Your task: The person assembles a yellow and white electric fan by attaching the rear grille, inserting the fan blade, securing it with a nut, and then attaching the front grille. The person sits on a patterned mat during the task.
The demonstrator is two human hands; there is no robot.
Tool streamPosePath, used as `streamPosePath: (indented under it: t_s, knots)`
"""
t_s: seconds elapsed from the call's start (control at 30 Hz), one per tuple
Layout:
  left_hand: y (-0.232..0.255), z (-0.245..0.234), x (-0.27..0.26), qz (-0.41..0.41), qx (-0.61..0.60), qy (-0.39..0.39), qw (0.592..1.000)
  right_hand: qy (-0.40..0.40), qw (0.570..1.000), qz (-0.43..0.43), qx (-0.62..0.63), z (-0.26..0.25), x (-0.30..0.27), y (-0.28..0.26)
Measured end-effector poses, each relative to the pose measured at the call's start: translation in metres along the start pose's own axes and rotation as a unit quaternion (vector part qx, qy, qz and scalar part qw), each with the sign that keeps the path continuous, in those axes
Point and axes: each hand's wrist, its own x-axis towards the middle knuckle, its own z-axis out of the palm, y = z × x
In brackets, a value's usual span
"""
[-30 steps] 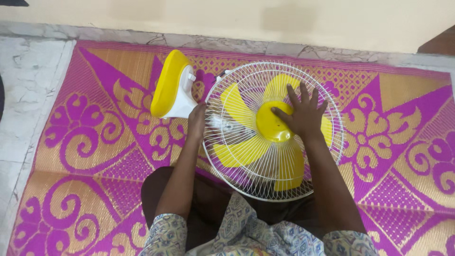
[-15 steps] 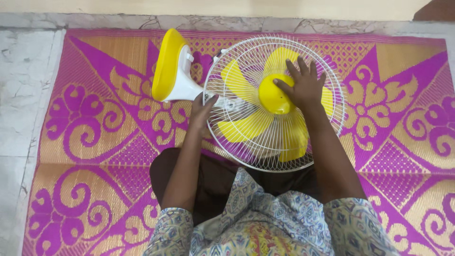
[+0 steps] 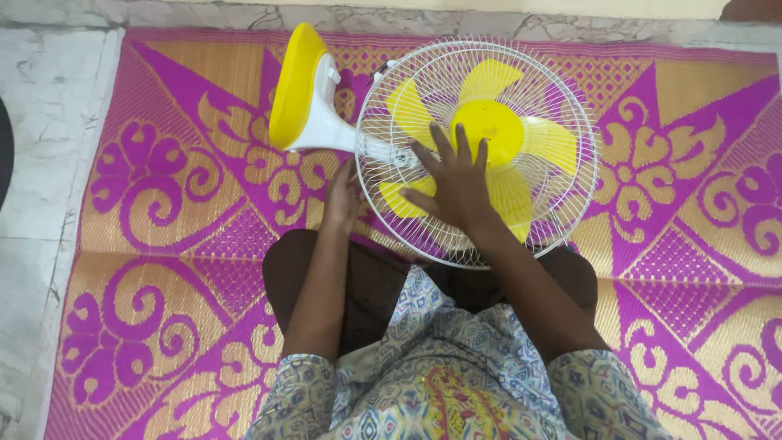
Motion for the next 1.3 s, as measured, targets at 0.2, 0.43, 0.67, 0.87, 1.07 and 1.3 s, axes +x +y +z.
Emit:
streamPosePath:
  t_s: [0.2, 0.43, 0.67, 0.87, 1.07, 1.3]
  knots:
    - [-0.011, -0.001, 0.006, 0.000, -0.042, 0.026, 0.999, -0.019, 0.998, -0.013, -0.052, 0.017, -0.009, -0.038]
    - [-0.010, 0.003, -0.002, 0.067, -0.010, -0.004, 0.998, -0.003, 0.999, -0.023, -0.046, 0.030, -0.015, -0.030]
    - [-0.010, 0.011, -0.010, 0.100, 0.021, -0.031, 0.994, 0.006, 0.999, -0.019, -0.046, 0.023, -0.015, -0.038]
    - [-0.022, 0.024, -0.028, 0.128, 0.127, -0.060, 0.982, -0.063, 0.998, -0.006, -0.025, 0.004, -0.036, -0.044]
    - [-0.032, 0.029, -0.036, 0.079, 0.028, -0.094, 0.992, -0.019, 1.000, 0.016, -0.016, 0.003, -0.104, -0.051]
    - [-0.022, 0.030, -0.037, 0.091, 0.059, -0.098, 0.989, 0.015, 0.997, 0.022, -0.073, 0.025, -0.116, -0.042]
